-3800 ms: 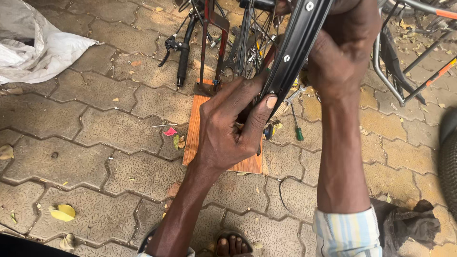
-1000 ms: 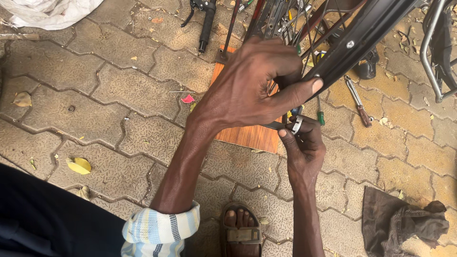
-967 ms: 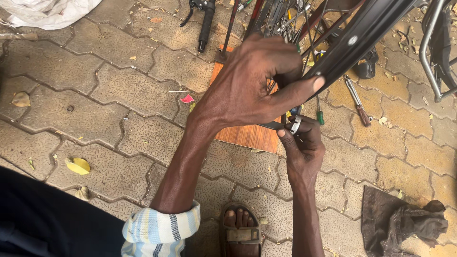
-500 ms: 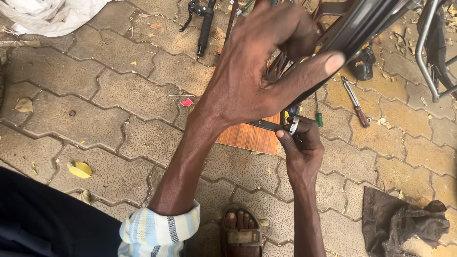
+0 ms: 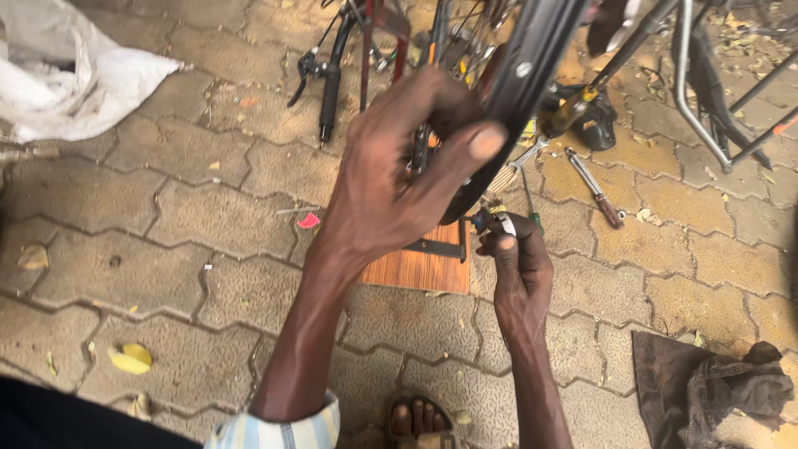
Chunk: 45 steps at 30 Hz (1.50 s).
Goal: The person mounts a bicycle tire onto a wheel rim, pressing and working the tire bead over the rim edge with both hands while the wheel rests on a repair stand. They rotate the wheel and repeat the pressing motion around the rim to seat the tire.
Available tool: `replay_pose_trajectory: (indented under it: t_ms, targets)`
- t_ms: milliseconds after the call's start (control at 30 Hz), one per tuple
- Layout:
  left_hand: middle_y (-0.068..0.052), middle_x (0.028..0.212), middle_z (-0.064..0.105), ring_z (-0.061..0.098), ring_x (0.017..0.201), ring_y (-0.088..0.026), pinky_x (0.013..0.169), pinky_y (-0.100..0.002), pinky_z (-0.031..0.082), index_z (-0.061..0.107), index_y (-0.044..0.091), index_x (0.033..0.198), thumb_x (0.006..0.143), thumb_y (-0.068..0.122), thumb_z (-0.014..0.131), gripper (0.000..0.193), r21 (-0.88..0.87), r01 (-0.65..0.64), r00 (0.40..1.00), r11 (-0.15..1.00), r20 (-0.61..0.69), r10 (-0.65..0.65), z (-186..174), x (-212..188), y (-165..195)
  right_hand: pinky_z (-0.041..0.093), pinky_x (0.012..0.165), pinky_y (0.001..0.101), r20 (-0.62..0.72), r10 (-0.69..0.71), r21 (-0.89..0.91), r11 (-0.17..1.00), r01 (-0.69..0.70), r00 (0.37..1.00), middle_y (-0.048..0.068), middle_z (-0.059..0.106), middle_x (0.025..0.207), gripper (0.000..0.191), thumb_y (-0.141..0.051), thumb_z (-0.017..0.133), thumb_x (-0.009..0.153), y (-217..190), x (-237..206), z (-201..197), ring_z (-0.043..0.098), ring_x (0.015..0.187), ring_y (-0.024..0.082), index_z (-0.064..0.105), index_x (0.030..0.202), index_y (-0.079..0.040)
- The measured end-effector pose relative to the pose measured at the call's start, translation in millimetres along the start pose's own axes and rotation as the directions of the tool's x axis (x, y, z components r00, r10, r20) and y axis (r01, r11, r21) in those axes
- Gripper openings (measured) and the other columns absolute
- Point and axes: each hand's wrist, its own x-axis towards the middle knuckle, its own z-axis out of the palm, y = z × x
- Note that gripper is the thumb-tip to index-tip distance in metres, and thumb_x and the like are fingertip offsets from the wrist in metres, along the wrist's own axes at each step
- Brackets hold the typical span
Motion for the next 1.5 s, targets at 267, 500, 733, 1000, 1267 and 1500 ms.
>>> replay_pose_trajectory:
  t_ms: [267, 500, 733, 1000, 1267, 1500]
  targets:
    - [-0.018, 0.12, 0.066, 0.064, 0.109, -0.031, 0.088, -0.054, 0.054, 0.065, 0.006, 0.118, 0.086, 0.034, 0.082, 0.046, 0.189, 0.251, 0.924, 0.949, 0.246, -0.293, -32, -46, -10, 0.062, 0.101, 0.0351, 0.146, -0.458, -0.45, 0.758, 0.472, 0.877, 0.013, 0.067, 0.13, 0.044, -0.012, 0.084, 0.09, -37, 43, 1, 0.072, 0.115, 0.022, 0.059, 0.125, -0.005]
    - [-0.01, 0.1, 0.079, 0.071, 0.096, -0.026, 0.09, -0.046, 0.055, 0.078, 0.007, 0.102, 0.078, 0.015, 0.081, 0.025, 0.452, 0.257, 0.848, 0.854, 0.318, -0.423, -16, -52, -22, 0.058, 0.105, 0.0387, 0.278, -0.547, -0.524, 0.602, 0.602, 0.789, 0.014, 0.067, 0.131, 0.053, -0.012, 0.086, 0.087, -58, 70, 8, 0.068, 0.124, 0.028, 0.06, 0.133, -0.004]
    - [-0.009, 0.087, 0.076, 0.071, 0.081, -0.021, 0.078, -0.04, 0.055, 0.078, 0.004, 0.094, 0.081, 0.016, 0.078, 0.017, 0.251, 0.335, 0.894, 0.908, 0.218, -0.391, -17, -37, 5, 0.056, 0.113, 0.0365, 0.293, -0.562, -0.164, 0.767, 0.62, 0.773, 0.014, 0.065, 0.135, 0.049, -0.012, 0.081, 0.096, -73, 89, 10, 0.065, 0.127, 0.024, 0.06, 0.139, -0.004]
    - [-0.005, 0.098, 0.069, 0.066, 0.089, -0.021, 0.079, -0.041, 0.054, 0.07, 0.009, 0.112, 0.099, 0.02, 0.073, 0.018, 0.337, 0.011, 0.998, 0.942, -0.058, 0.009, 5, -29, 15, 0.062, 0.105, 0.0337, 0.279, -0.633, 0.138, 0.771, 0.622, 0.722, 0.008, 0.072, 0.125, 0.028, -0.021, 0.071, 0.11, -112, 152, 37, 0.072, 0.114, 0.017, 0.061, 0.134, -0.009]
    - [-0.01, 0.088, 0.07, 0.071, 0.073, -0.017, 0.058, -0.034, 0.056, 0.067, 0.001, 0.126, 0.105, 0.013, 0.062, 0.025, 0.258, 0.136, 0.989, 0.957, -0.1, -0.113, 18, -31, 21, 0.06, 0.078, 0.0277, 0.383, -0.562, 0.345, 0.823, 0.451, 0.733, 0.008, 0.075, 0.103, 0.036, -0.039, 0.054, 0.115, -147, 189, 49, 0.068, 0.084, 0.011, 0.067, 0.112, -0.006]
    - [-0.011, 0.095, 0.072, 0.074, 0.079, -0.017, 0.062, -0.032, 0.059, 0.067, 0.003, 0.124, 0.106, 0.011, 0.064, 0.02, 0.157, 0.139, 0.979, 0.978, -0.168, -0.112, 21, -23, 32, 0.06, 0.066, 0.0248, 0.198, -0.54, 0.468, 0.786, 0.405, 0.818, 0.003, 0.072, 0.1, 0.03, -0.04, 0.066, 0.102, -147, 185, 61, 0.068, 0.077, 0.008, 0.062, 0.113, -0.012]
